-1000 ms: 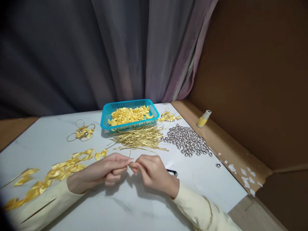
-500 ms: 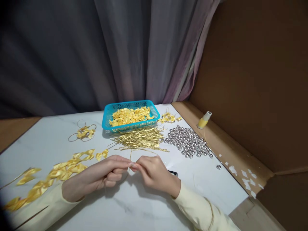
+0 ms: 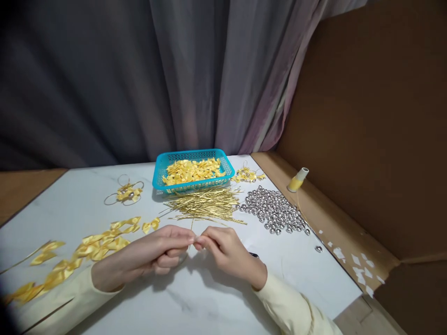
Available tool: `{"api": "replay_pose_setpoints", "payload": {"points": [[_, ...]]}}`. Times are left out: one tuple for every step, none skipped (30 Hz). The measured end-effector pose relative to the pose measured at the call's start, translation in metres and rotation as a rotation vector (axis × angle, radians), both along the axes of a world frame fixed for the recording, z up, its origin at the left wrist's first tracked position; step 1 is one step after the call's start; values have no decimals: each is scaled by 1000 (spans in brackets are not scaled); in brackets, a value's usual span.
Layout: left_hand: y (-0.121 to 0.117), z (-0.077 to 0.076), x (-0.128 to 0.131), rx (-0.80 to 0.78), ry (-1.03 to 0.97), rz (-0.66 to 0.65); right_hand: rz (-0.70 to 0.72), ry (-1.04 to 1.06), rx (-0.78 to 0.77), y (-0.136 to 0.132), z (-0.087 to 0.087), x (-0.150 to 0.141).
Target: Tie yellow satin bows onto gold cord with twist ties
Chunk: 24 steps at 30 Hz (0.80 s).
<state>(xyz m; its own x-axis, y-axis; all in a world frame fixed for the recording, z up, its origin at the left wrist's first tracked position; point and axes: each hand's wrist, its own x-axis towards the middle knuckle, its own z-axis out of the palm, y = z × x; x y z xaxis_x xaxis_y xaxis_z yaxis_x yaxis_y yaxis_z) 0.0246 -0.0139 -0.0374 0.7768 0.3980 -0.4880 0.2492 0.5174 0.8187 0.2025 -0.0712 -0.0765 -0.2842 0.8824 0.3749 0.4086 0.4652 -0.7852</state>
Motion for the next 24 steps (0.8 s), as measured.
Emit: {"api": "replay_pose_setpoints", "payload": {"points": [[0,1,0,37,-6,-15,-3,23,-38,0,1,-1],[0,2,0,80,-8,-27,2,40,-76,0,2,-1],[-1,3,0,125,-2,-36,10,55,-111,0,2,-1],[-1,4,0,172,10,-41,22,68,-146,0,2,-1],[-1,4,0,217,24,-45,34,81,-177,0,1,-1],[-1,5,0,256,39,-50,46,91,-203,0,0,-1],[0,5,0,291,54,-59,54,98,-222,1,-1,-1],[0,4,0,318,70,-69,64,101,-235,1,-1,0],[0,4,0,340,84,-78,73,100,-241,2,-2,0],[1,3,0,360,97,-85,82,96,-244,2,-2,1],[1,3,0,378,107,-94,90,92,-243,2,-3,1],[1,2,0,393,114,-103,96,88,-244,3,-3,2],[1,1,0,405,119,-110,103,86,-246,3,-3,2],[1,1,0,415,124,-117,110,86,-251,3,-3,2],[1,0,0,426,129,-124,116,92,-261,3,-3,2],[1,0,1,437,135,-129,124,104,-277,3,-3,2],[0,0,1,452,139,-132,135,121,-299,3,-3,1],[0,0,2,467,138,-131,145,148,-325,3,-3,1],[0,0,2,482,133,-129,150,184,-354,3,-2,1],[0,0,2,492,125,-122,149,233,-383,3,-2,0],[0,0,2,498,116,-106,146,287,-413,4,-1,0],[0,1,2,505,110,-85,140,341,-438,4,-1,1],[0,1,2,513,106,-59,136,389,-457,5,-1,1],[0,1,2,522,102,-30,134,425,-468,6,0,1]]}}
